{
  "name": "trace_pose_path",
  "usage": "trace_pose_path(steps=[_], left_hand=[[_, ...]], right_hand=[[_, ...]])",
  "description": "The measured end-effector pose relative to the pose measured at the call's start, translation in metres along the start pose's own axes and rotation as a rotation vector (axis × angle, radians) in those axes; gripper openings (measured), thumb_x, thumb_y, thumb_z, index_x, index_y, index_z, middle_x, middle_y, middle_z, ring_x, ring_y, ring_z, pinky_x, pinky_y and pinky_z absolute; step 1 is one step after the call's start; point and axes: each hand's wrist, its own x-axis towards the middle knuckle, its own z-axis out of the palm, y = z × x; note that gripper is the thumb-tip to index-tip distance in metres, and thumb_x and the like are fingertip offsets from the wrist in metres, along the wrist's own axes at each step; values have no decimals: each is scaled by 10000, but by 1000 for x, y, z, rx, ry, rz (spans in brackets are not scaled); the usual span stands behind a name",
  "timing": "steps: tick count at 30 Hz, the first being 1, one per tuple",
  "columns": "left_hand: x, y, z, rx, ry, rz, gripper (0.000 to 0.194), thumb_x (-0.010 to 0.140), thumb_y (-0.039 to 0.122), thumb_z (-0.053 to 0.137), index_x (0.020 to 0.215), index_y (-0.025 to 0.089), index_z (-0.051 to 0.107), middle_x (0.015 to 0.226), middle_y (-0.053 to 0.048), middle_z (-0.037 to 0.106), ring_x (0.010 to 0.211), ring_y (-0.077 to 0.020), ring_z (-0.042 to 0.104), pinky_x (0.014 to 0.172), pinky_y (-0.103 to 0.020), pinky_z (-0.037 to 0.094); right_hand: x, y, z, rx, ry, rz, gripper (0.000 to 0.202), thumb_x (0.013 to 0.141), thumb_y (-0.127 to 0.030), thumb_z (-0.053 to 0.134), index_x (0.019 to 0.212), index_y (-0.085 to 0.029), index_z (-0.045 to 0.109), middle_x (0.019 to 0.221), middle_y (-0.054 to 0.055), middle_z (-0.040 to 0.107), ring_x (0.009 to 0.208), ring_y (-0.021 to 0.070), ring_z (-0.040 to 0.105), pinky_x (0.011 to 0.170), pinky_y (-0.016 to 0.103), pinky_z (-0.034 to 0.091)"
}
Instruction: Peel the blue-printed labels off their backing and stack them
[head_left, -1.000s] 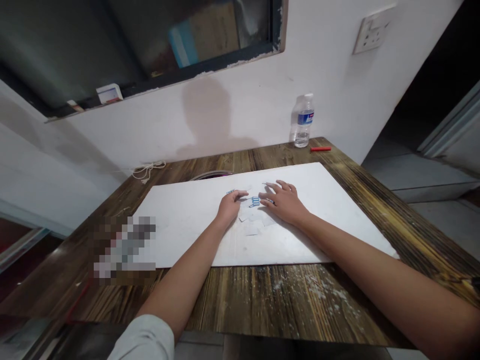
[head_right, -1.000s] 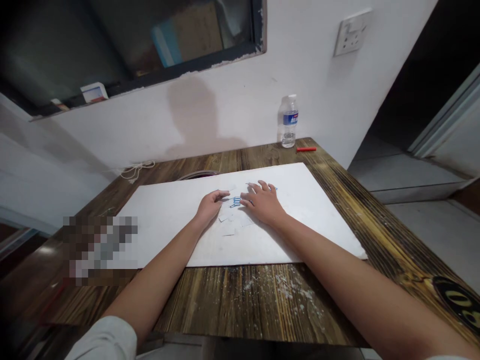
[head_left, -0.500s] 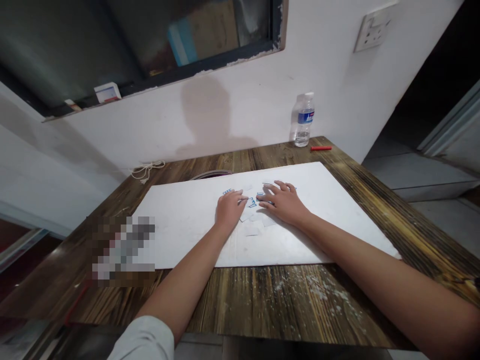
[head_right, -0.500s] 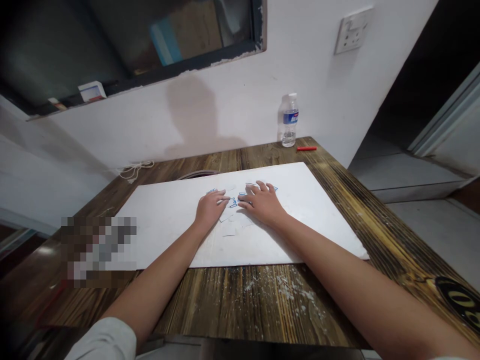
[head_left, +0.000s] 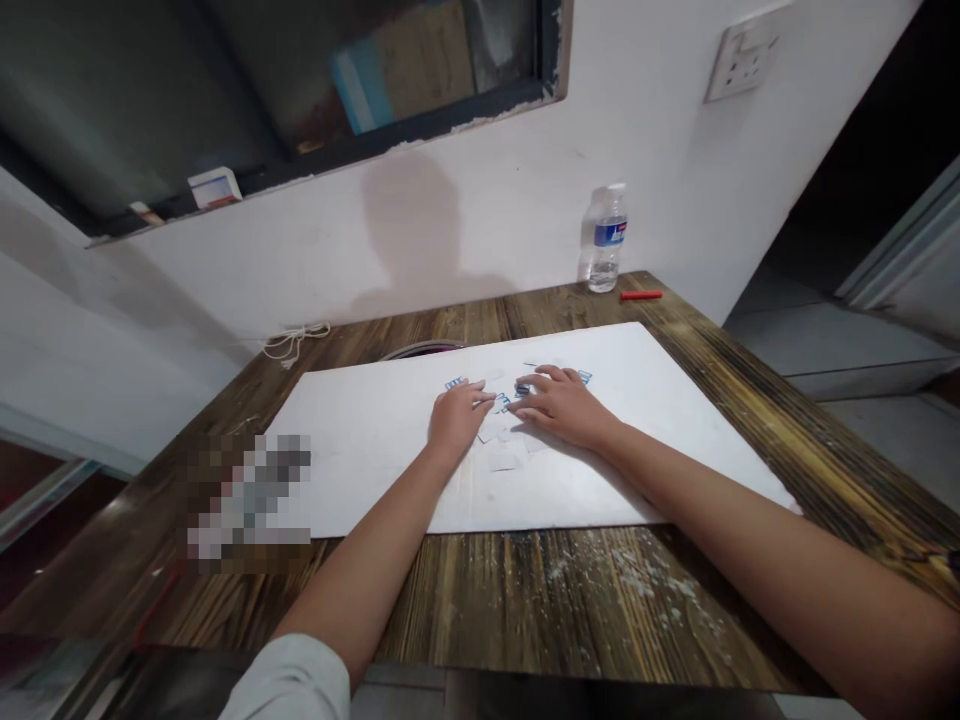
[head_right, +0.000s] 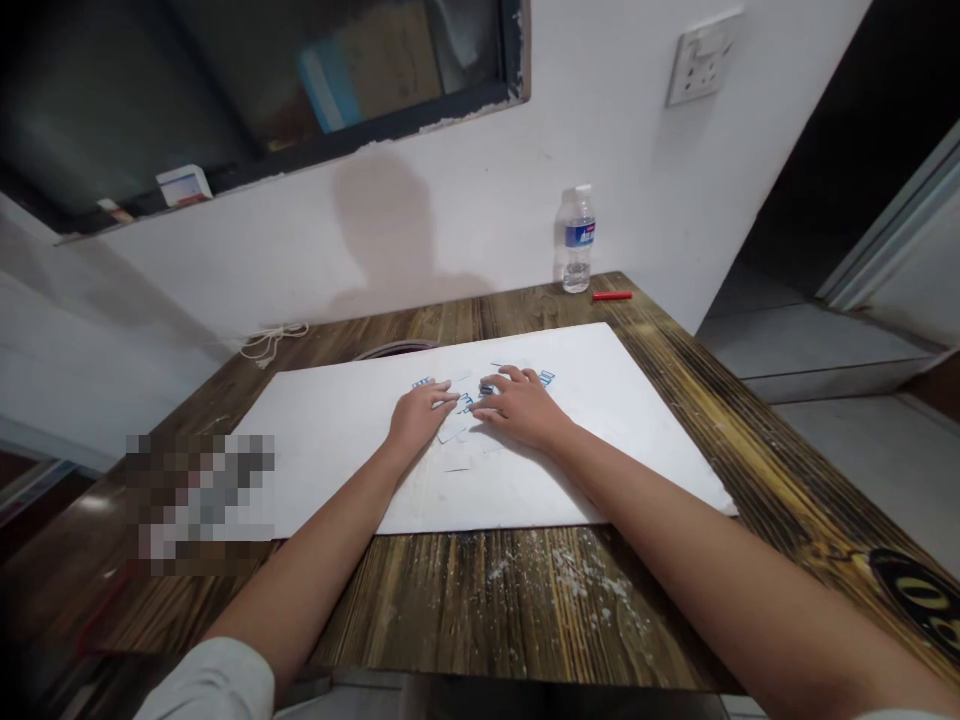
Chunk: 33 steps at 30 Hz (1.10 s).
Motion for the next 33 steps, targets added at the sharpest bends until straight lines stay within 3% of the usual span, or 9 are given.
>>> trace_pose_path(steps=[11,15,19,21,23,26,28,30,33], left_hand=[[-4,9,-1,100,36,-52,234,903,296,535,1034,337,725,1281,31,634,1278,-214,490,1059,-408,371],[-2,6,1,59,79,-45,249,893,224,519,1013,296,725,1246,2,656,1253,-235,510,1049,-453,376],[-2,12,-4,-58,103,95,232,867,210,549,1012,270,719,1234,-13,661,1256,-218,505,1078,-450,355],[-5,21,-9,-109,51,273,237,876,227,546,1045,265,708,1250,-14,653,1275,-205,490,1086,-434,345],[-10,31,-14,-135,-89,469,259,892,278,548,1112,279,683,1283,-7,634,1317,-195,453,1100,-415,322],[-16,44,-20,-107,-352,679,350,907,348,531,1249,320,602,1381,2,554,1387,-196,368,1113,-409,290],[-19,49,-21,-90,-467,745,408,895,378,550,1302,356,549,1410,19,522,1405,-196,339,1123,-415,267],[-20,51,-20,-102,-516,769,443,881,393,572,1321,375,522,1414,27,516,1401,-193,346,1121,-418,265],[-19,49,-18,-131,-531,755,395,882,370,574,1277,366,564,1379,22,553,1376,-191,388,1100,-412,296]], right_hand=[[-1,3,6,-52,112,245,310,949,-411,447,1020,-338,739,1280,44,609,1227,322,413,974,524,275],[2,16,9,190,177,337,332,939,-290,407,985,-276,736,1189,56,665,1128,292,507,934,506,356],[7,40,18,629,386,552,320,899,-291,421,992,-222,719,1068,96,707,1011,270,606,886,470,452],[9,50,21,849,478,652,303,872,-328,462,992,-213,716,1039,100,714,959,264,633,859,463,486],[10,58,20,998,480,697,281,839,-321,516,997,-198,712,1033,103,715,936,255,649,857,451,502],[8,64,12,1126,256,640,326,784,-269,607,1088,-177,680,1060,116,709,950,256,662,861,435,515],[5,69,6,1171,71,520,414,752,-246,658,1160,-182,646,1134,122,688,1010,261,652,868,416,521],[2,74,2,1186,-6,427,426,759,-248,665,1179,-187,635,1182,124,669,1054,258,639,882,400,520],[0,83,3,1149,123,494,299,835,-298,577,1087,-166,671,1085,131,695,976,247,666,863,410,521]])
